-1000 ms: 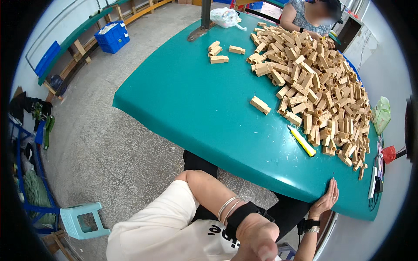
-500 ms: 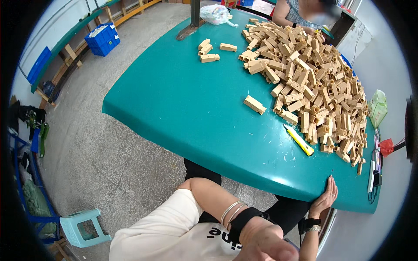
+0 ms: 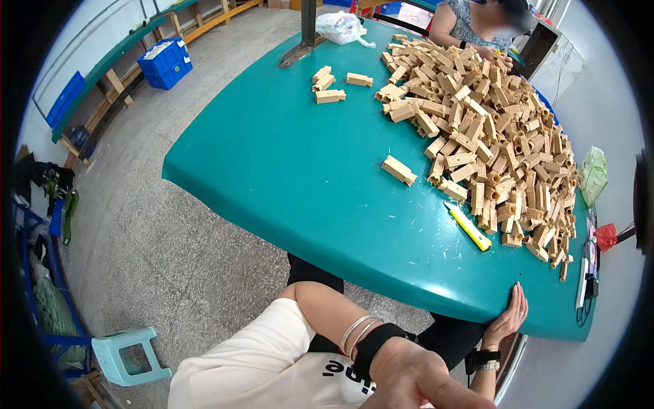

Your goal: Using a utility knife to trim or deburr small wooden track pieces on a workshop table.

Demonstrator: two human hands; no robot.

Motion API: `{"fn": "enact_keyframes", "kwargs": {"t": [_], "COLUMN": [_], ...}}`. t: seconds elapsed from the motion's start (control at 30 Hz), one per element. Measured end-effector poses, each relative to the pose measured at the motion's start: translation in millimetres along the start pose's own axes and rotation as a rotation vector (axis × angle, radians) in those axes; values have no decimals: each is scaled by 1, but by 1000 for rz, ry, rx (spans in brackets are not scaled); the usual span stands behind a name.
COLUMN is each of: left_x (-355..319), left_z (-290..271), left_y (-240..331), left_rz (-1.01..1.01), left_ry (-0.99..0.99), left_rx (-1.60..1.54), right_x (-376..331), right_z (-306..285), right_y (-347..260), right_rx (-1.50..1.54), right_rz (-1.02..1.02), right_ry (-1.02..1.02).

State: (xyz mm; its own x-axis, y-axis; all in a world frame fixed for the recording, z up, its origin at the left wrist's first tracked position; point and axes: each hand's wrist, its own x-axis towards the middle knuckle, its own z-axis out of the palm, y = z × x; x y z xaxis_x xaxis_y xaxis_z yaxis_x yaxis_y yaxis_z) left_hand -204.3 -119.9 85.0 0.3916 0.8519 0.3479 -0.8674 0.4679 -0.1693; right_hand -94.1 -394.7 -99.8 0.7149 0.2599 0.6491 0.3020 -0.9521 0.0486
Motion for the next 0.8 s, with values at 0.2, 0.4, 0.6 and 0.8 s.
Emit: {"fn": "enact_keyframes", "kwargs": {"t": [0.2,0.4,0.6,0.8], "left_x": [2,5,8,28], "left_z": [0,0,-1,-2], "left_y": [-4,-2,4,4], "left_rz": [10,28,49,75], "left_ry": [2,-4,-16,-23], "left_rx": [42,77,107,155], "right_x": [1,-1,-2,2], "right_z": [1,0,1,2], "right_y": [0,1,-1,-2], "right_rx": [11,-1,-14,-14], "right_rz": [6,-1,3,-14], "right_ry": [-7,-4,-4,2]}}
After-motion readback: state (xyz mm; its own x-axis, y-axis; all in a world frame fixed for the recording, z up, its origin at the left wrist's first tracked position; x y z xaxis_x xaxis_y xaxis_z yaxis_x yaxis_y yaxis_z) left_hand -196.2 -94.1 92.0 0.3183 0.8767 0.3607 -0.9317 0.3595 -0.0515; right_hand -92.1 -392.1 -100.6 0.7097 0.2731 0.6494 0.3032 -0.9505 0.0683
